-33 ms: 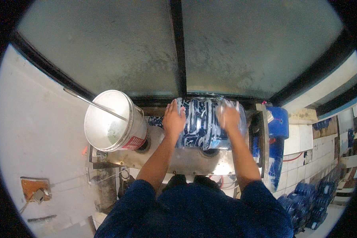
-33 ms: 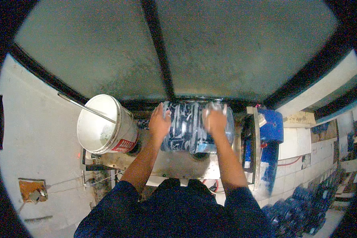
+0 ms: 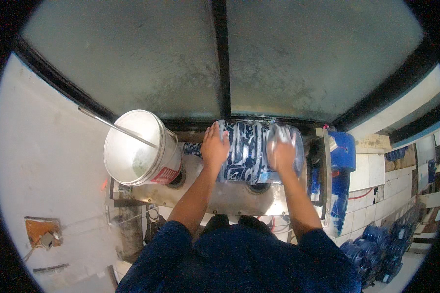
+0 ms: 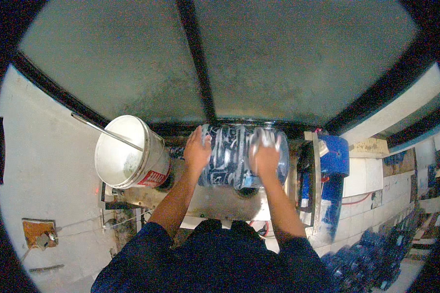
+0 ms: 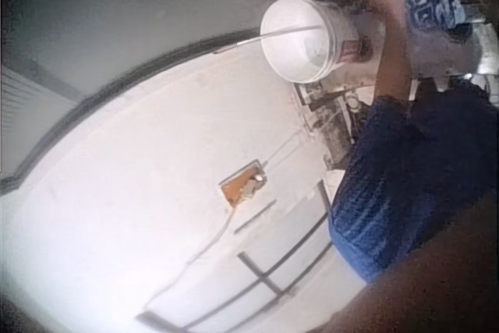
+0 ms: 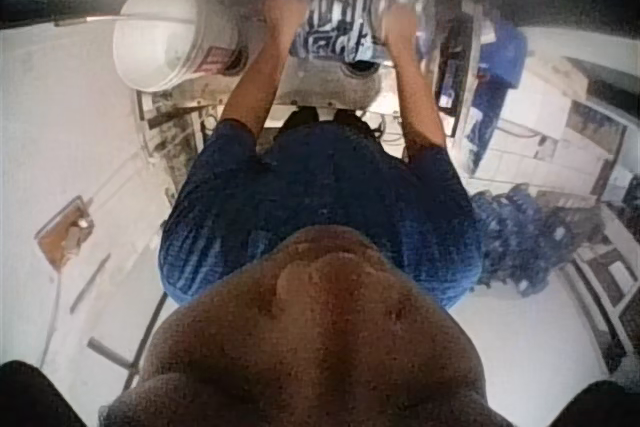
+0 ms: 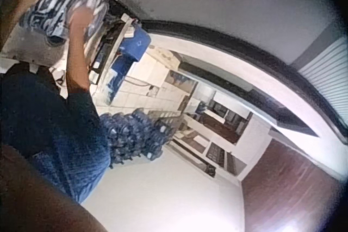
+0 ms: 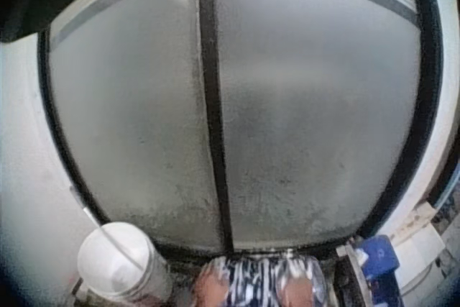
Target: The person scrubs a large blue water jug with a soapy sponge, rinses it with a hose, and places it on a rack with other jugs. The person repeats this process for a second jug, scrubbing the exterior and interior before stacking it.
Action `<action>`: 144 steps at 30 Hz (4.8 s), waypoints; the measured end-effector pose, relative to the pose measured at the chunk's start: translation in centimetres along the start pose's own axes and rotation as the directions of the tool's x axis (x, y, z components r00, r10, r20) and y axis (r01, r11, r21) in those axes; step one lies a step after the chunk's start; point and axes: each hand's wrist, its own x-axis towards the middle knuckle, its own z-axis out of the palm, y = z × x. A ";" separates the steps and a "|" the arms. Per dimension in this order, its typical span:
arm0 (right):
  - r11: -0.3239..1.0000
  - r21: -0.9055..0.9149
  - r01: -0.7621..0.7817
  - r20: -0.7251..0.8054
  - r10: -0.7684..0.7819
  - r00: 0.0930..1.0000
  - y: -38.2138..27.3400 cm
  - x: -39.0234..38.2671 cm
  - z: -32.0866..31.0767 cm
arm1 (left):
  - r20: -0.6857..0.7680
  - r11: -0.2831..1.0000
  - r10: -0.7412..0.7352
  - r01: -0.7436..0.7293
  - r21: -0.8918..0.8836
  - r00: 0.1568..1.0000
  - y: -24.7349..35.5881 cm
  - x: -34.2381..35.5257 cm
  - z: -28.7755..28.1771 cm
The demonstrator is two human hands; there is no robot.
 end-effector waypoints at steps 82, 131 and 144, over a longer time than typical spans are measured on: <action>0.688 0.642 -0.339 -0.182 0.565 0.804 11.9 -0.5 1.0 | -0.057 0.991 0.074 -0.080 -0.104 0.996 -1.5 -0.8 -0.3; -0.202 0.739 -0.643 0.671 0.123 0.732 13.7 -8.8 4.6 | -0.176 0.990 0.115 -0.127 -0.058 0.978 -0.6 -7.7 -1.2; 0.910 0.347 -0.226 -0.181 0.301 0.936 3.7 -5.2 -3.1 | 0.384 0.902 0.369 -0.426 0.073 0.846 -14.7 -10.9 -7.8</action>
